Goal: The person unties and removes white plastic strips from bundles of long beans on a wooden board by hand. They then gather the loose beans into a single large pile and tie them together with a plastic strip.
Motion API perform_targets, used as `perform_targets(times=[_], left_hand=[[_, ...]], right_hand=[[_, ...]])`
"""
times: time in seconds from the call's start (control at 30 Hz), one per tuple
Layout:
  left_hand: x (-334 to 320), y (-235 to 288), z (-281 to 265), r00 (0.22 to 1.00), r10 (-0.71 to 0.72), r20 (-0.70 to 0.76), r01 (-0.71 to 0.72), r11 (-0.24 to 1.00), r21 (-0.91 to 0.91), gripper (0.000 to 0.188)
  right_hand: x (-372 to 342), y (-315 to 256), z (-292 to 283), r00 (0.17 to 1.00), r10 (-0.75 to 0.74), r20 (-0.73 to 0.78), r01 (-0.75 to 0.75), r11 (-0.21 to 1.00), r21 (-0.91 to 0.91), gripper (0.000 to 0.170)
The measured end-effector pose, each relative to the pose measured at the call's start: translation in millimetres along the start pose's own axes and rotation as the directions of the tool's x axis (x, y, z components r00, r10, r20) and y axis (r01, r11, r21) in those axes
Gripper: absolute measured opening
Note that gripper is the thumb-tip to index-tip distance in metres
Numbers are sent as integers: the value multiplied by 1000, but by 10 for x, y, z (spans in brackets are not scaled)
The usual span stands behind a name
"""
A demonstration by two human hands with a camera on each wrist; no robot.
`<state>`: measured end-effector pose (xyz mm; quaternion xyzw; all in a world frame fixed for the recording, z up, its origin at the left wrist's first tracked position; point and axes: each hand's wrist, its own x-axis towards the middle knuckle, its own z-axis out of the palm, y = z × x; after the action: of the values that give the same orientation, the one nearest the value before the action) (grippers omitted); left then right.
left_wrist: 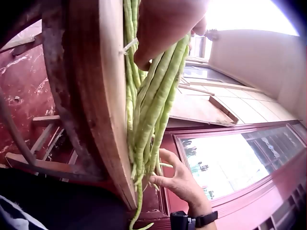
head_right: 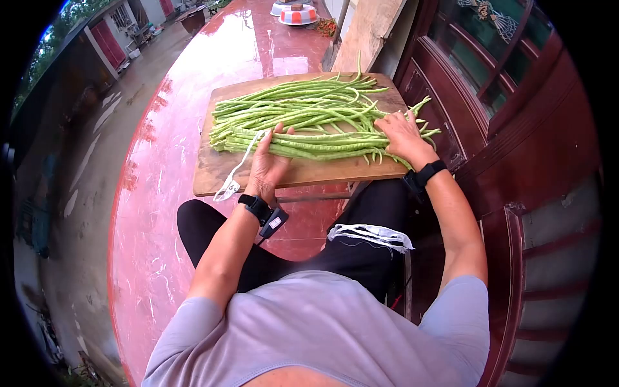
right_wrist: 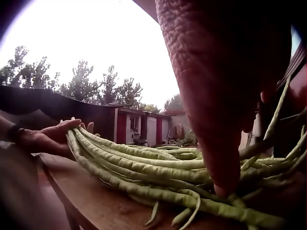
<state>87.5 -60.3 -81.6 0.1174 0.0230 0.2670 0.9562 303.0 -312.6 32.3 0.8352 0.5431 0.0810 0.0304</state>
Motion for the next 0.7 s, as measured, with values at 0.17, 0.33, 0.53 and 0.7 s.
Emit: perform_targets(times=[0.17, 0.33, 0.53, 0.7], left_hand=[[-96, -81, -91, 999, 17, -42, -16, 1000, 25, 27], [-241, -4, 221, 1000, -16, -23, 20, 979, 205, 21], [-442, 134, 334, 944, 47, 328, -331, 182, 926, 63], [-263, 90, 160, 977, -169, -133, 208, 896, 393, 49]], right_hand=[[-144, -707, 135, 958, 104, -266, 17, 910, 415, 55], [192, -1584, -134, 935, 184, -304, 128, 625, 770, 24], [847, -1997, -153, 932, 181, -313, 7, 857, 516, 39], [1224, -1865, -75, 985, -120, 123, -47, 503, 863, 55]])
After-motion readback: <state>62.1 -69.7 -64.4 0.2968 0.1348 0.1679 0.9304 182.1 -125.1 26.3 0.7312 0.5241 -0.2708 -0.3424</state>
